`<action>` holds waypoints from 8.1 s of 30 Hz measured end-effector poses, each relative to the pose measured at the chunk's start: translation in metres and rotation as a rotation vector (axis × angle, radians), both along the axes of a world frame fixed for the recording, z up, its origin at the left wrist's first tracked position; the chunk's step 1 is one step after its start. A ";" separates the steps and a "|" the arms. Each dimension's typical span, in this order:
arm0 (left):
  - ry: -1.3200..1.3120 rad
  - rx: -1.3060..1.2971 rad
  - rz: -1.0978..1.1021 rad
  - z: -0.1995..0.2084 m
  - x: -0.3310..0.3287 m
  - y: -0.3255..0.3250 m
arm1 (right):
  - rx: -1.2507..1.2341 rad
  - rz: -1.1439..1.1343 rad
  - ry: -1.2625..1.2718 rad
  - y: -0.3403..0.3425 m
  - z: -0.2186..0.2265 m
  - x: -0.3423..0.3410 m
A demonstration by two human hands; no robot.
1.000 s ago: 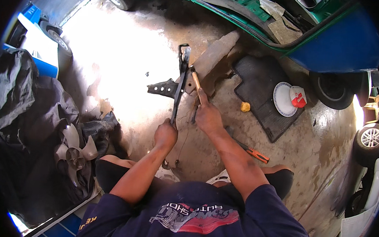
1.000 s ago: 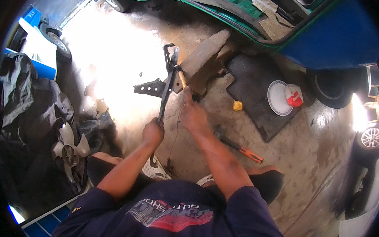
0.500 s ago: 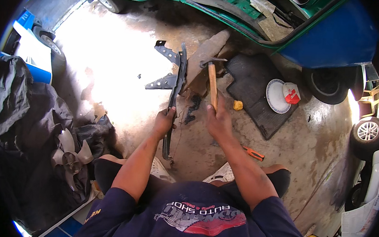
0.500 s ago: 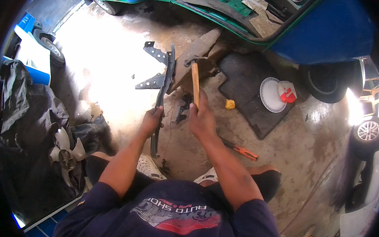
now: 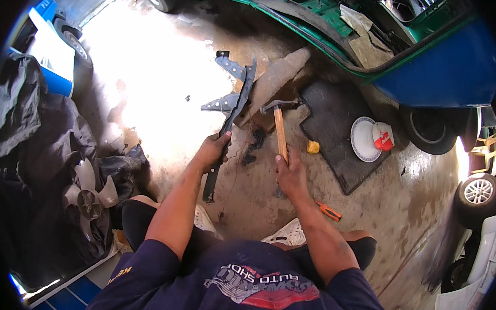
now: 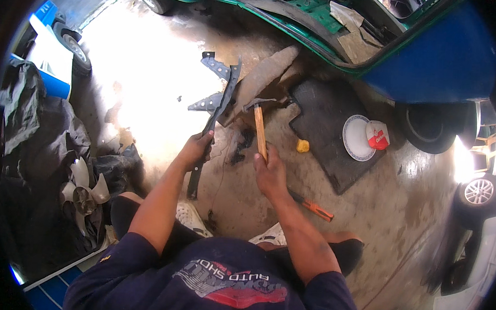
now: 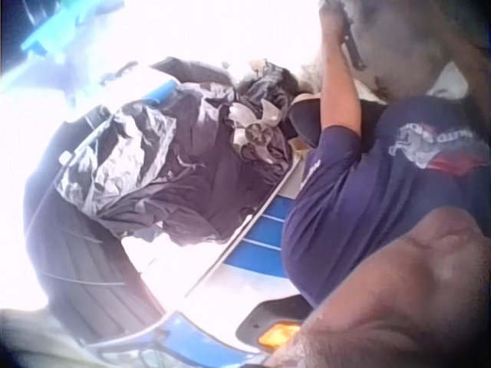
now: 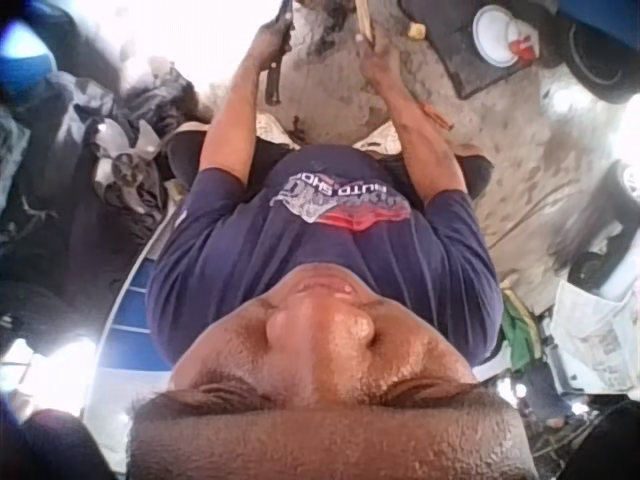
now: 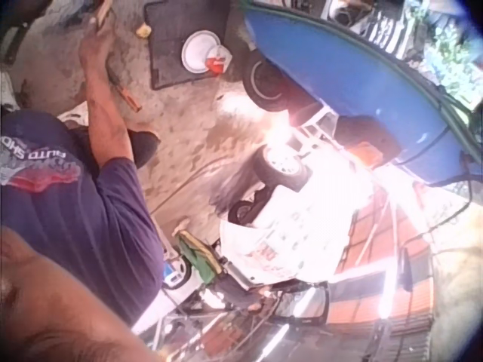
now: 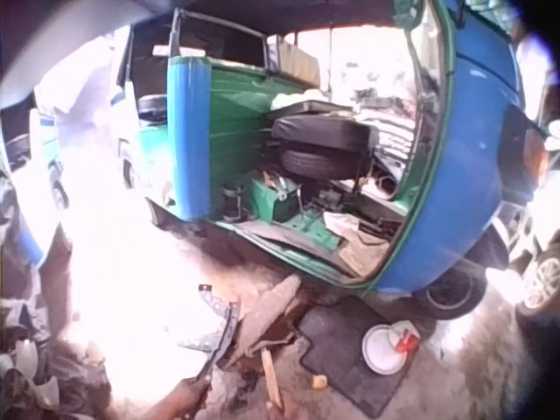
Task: The person hits a metal bracket with a hammer against an anvil. They turn the bracket over and continue hammering different parts of it by hand to straighten it.
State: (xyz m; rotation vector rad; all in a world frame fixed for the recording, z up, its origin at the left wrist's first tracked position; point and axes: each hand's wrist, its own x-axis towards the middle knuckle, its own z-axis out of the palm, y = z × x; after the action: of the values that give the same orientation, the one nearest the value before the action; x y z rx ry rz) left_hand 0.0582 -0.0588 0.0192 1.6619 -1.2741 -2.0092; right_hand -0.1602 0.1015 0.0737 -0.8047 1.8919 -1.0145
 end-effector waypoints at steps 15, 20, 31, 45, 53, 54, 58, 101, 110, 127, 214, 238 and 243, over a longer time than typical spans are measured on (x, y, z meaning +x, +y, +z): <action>-0.006 -0.001 -0.044 -0.024 -0.007 0.004 | -0.654 0.210 0.362 -0.047 0.112 0.012; -0.070 0.003 -0.093 -0.011 -0.012 0.006 | -0.894 0.324 0.376 -0.092 0.155 0.019; -0.010 0.077 -0.090 -0.034 -0.001 -0.011 | -0.271 0.414 0.684 -0.125 0.066 0.005; 0.183 0.267 -0.013 -0.032 -0.001 -0.008 | -0.255 0.328 0.703 -0.113 0.036 0.003; 0.187 0.258 0.225 -0.013 -0.056 -0.001 | -0.262 0.432 0.866 -0.127 0.007 -0.007; 0.176 0.257 0.228 -0.015 -0.059 0.000 | -0.122 0.449 0.862 -0.130 0.001 -0.011; 0.101 0.207 0.298 -0.028 -0.076 0.014 | 0.038 0.442 0.818 -0.157 0.024 -0.018; 0.330 0.250 0.564 -0.033 -0.149 0.032 | 0.019 0.647 0.890 -0.114 -0.006 -0.077; 0.399 0.180 0.600 -0.046 -0.162 0.029 | -0.096 0.627 0.869 -0.107 -0.028 -0.095; 0.334 0.196 0.544 -0.033 -0.143 0.039 | -0.116 0.128 0.309 -0.062 0.025 -0.073; -0.081 -0.525 0.269 0.020 -0.048 0.022 | -0.223 -0.207 0.198 -0.023 0.033 -0.093; -0.499 -0.353 -0.099 -0.005 -0.077 0.059 | -0.082 -0.223 0.054 -0.013 0.031 -0.083; -0.435 -0.327 -0.089 -0.025 -0.074 0.051 | -0.066 0.085 0.456 -0.012 -0.003 -0.070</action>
State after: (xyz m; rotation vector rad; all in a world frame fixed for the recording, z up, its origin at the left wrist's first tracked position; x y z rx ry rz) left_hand -0.0160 -0.0073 -0.0054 1.9595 -1.7350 -1.4154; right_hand -0.2307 0.0893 0.0706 -1.2267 2.1867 -0.8965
